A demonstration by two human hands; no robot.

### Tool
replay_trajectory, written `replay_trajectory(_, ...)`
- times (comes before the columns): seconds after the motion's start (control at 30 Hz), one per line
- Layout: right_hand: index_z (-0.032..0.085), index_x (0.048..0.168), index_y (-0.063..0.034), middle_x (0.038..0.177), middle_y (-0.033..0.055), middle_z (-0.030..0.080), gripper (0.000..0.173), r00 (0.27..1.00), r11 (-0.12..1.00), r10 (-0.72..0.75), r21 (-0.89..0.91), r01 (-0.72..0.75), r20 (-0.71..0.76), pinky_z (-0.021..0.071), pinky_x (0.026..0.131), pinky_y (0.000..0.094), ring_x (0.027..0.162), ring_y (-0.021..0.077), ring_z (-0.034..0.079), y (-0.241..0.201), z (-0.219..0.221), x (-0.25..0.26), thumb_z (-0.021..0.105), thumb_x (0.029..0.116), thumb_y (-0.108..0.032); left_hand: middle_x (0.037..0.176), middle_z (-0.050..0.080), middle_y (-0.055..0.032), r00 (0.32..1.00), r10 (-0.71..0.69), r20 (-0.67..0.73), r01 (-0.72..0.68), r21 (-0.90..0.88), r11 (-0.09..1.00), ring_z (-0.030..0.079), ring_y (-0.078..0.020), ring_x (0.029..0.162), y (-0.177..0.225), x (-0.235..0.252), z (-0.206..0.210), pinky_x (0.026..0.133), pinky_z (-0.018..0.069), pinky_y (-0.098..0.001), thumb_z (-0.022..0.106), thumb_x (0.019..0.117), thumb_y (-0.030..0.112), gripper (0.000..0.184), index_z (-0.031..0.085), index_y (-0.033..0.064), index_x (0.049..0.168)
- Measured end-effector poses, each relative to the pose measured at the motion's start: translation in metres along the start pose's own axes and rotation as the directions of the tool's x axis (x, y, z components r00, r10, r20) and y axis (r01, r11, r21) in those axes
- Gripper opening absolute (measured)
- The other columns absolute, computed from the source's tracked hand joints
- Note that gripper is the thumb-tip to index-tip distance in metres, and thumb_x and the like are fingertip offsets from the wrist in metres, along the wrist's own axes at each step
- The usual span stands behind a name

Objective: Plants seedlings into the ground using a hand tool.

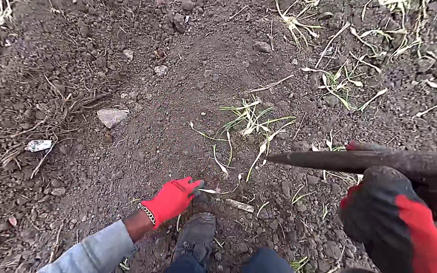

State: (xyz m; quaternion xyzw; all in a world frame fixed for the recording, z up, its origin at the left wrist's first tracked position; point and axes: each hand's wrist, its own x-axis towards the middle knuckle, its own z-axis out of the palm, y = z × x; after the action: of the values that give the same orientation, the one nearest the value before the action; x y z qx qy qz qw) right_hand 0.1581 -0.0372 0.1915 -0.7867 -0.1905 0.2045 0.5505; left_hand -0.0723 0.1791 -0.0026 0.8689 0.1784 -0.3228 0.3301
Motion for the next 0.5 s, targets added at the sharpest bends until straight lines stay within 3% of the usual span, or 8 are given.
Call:
replay_trajectory(0.07,0.065,0.113,-0.0211,0.064,-0.0079,0.056,0.020,0.999,0.991,-0.015,-0.129,0.022,0.052,0.0485,0.039,0.0292,0.046,0.0069,0.052,0.029,0.046,0.012,0.061,0.1012,-0.037,0.121,0.069,-0.0183,0.977,-0.037,-0.211,0.045,0.036,0.998,0.070,-0.0372,0.104,0.004,-0.002,-0.019,0.088,0.0561,-0.0589,0.063,0.1011,0.020,0.037,0.067,0.0178,0.138)
replay_trajectory(0.13,0.066,0.118,-0.0128,0.082,0.0058,0.069,0.030,0.961,0.922,0.202,-0.368,-0.121,0.190,0.0580,0.062,0.0472,0.069,0.0213,0.068,0.111,0.103,-0.006,0.063,0.0989,-0.035,0.111,0.071,-0.0143,0.920,-0.052,-0.388,0.094,0.089,0.992,0.071,-0.0342,0.090,0.020,0.000,-0.041,0.074,0.0580,-0.0577,0.070,0.0973,0.024,0.031,0.074,0.0203,0.128)
replay_trajectory(0.2,0.064,0.130,-0.0063,0.106,0.0151,0.072,0.042,0.860,0.833,0.432,-0.484,-0.267,0.270,0.0551,0.092,0.0542,0.100,0.0292,0.070,0.183,0.136,-0.036,0.063,0.0978,-0.033,0.110,0.071,-0.0123,0.927,-0.065,-0.369,0.138,0.174,0.975,0.071,-0.0324,0.086,0.047,0.018,-0.051,0.069,0.0579,-0.0552,0.068,0.0976,0.026,0.024,0.076,0.0213,0.120)
replay_trajectory(0.23,0.064,0.132,-0.0034,0.111,0.0153,0.073,0.044,0.842,0.819,0.472,-0.483,-0.309,0.262,0.0540,0.097,0.0508,0.106,0.0271,0.070,0.193,0.133,-0.051,0.064,0.0966,-0.031,0.111,0.070,-0.0126,0.964,-0.065,-0.258,0.122,0.214,0.969,0.071,-0.0329,0.088,0.062,0.032,-0.043,0.070,0.0580,-0.0552,0.066,0.0977,0.023,0.021,0.076,0.0186,0.116)
replay_trajectory(0.3,0.068,0.123,-0.0019,0.102,0.0065,0.075,0.040,0.915,0.893,0.348,-0.369,-0.257,0.204,0.0602,0.087,0.0367,0.094,0.0132,0.073,0.178,0.104,-0.062,0.067,0.0924,-0.027,0.117,0.067,-0.0175,0.995,-0.071,0.066,0.051,0.259,0.964,0.069,-0.0378,0.099,0.078,0.069,-0.007,0.079,0.0574,-0.0575,0.060,0.0987,0.010,0.019,0.072,0.0074,0.114)
replay_trajectory(0.37,0.068,0.124,-0.0013,0.105,0.0025,0.076,0.039,0.943,0.950,0.254,-0.238,-0.202,0.216,0.0629,0.083,0.0305,0.092,0.0068,0.073,0.141,0.056,-0.089,0.069,0.0912,-0.023,0.120,0.065,-0.0199,0.958,-0.042,0.282,-0.039,0.275,0.961,0.067,-0.0402,0.103,0.084,0.069,0.036,0.083,0.0569,-0.0583,0.059,0.0977,0.005,0.023,0.069,0.0035,0.118)
replay_trajectory(0.43,0.063,0.134,0.0002,0.116,0.0076,0.075,0.044,0.923,0.962,0.231,-0.213,-0.170,0.307,0.0623,0.090,0.0355,0.101,0.0115,0.073,0.130,0.027,-0.092,0.070,0.0940,-0.017,0.125,0.065,-0.0214,0.970,-0.066,0.234,0.003,0.261,0.965,0.067,-0.0417,0.106,0.085,0.071,0.024,0.085,0.0562,-0.0595,0.060,0.0999,0.014,0.032,0.064,0.0058,0.130)
replay_trajectory(0.5,0.065,0.133,-0.0043,0.110,0.0076,0.076,0.046,0.890,0.906,0.352,-0.342,-0.248,0.288,0.0615,0.088,0.0415,0.097,0.0155,0.074,0.154,0.026,-0.109,0.072,0.0916,-0.021,0.125,0.065,-0.0187,0.994,-0.081,0.071,0.061,0.250,0.966,0.070,-0.0387,0.098,0.091,0.059,0.011,0.079,0.0585,-0.0575,0.066,0.0989,0.023,0.036,0.065,0.0125,0.133)
